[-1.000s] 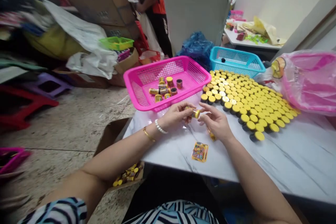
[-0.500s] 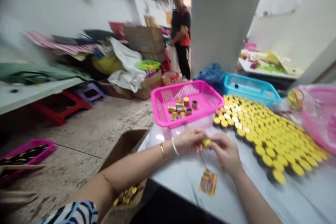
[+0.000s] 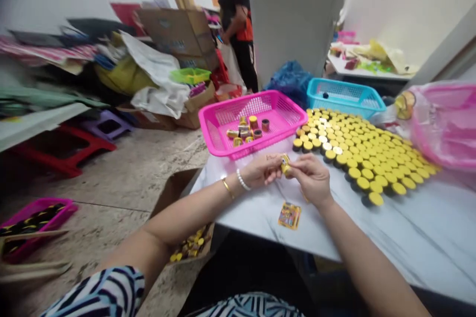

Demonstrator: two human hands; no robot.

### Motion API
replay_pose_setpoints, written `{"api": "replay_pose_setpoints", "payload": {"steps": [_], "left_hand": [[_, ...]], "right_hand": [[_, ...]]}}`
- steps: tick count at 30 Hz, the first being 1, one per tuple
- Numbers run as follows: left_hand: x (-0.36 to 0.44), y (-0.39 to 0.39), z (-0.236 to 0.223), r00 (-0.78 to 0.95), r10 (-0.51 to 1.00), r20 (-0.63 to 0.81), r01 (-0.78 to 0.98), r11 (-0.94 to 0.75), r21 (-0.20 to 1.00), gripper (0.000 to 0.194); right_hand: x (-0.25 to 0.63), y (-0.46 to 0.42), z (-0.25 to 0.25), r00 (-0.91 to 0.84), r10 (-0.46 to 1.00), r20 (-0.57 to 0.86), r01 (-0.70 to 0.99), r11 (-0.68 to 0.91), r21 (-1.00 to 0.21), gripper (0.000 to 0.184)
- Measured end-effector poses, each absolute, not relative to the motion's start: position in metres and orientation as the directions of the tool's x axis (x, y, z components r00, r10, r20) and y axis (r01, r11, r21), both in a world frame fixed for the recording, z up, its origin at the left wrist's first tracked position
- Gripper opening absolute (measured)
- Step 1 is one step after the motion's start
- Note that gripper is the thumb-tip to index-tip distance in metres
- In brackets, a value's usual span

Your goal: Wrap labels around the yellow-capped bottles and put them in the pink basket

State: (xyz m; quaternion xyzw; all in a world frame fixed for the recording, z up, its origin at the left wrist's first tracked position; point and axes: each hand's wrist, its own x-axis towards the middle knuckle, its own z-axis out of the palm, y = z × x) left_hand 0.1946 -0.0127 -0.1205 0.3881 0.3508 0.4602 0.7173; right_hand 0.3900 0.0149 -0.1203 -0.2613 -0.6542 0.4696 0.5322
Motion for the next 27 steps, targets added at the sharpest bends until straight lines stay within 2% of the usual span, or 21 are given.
{"api": "replay_pose_setpoints", "payload": {"steps": [3,5,10,16,20,22,27], "left_hand": [[0.193,-0.011,-0.124,0.344,0.932,-0.116,-0.367,0.247,0.897,0.06],[0.195,-0.013,-0.126,0.305,0.947,-0.104,-0.37,0.218,0.903,0.062],[0.197,-0.016,-0.122,0.306,0.947,-0.1,-0.398,0.223,0.89,0.063],[0.197,-0.014,-0.119,0.304,0.931,-0.201,-0.299,0.294,0.908,0.053],[0.198,-0.016,-0.115,0.324,0.92,-0.222,-0.371,0.339,0.865,0.043],[0.197,-0.017,-0.113,0.35,0.914,-0.208,-0.392,0.344,0.854,0.039],[0.197,-0.015,-0.118,0.341,0.906,-0.25,-0.33,0.365,0.871,0.045]], "right_hand": [[0.393,0.014,-0.121,-0.363,0.826,0.431,-0.178,0.393,-0.902,0.019],[0.396,0.013,-0.121,-0.375,0.801,0.467,-0.121,0.458,-0.881,0.022],[0.399,0.013,-0.126,-0.296,0.751,0.59,0.037,0.626,-0.779,0.01],[0.399,0.012,-0.123,-0.383,0.754,0.533,0.07,0.599,-0.797,0.016],[0.4,0.011,-0.118,-0.365,0.722,0.588,0.1,0.658,-0.746,0.004],[0.4,0.009,-0.117,-0.328,0.742,0.584,0.076,0.637,-0.767,0.006],[0.4,0.009,-0.12,-0.431,0.743,0.513,0.121,0.61,-0.783,0.014]]}}
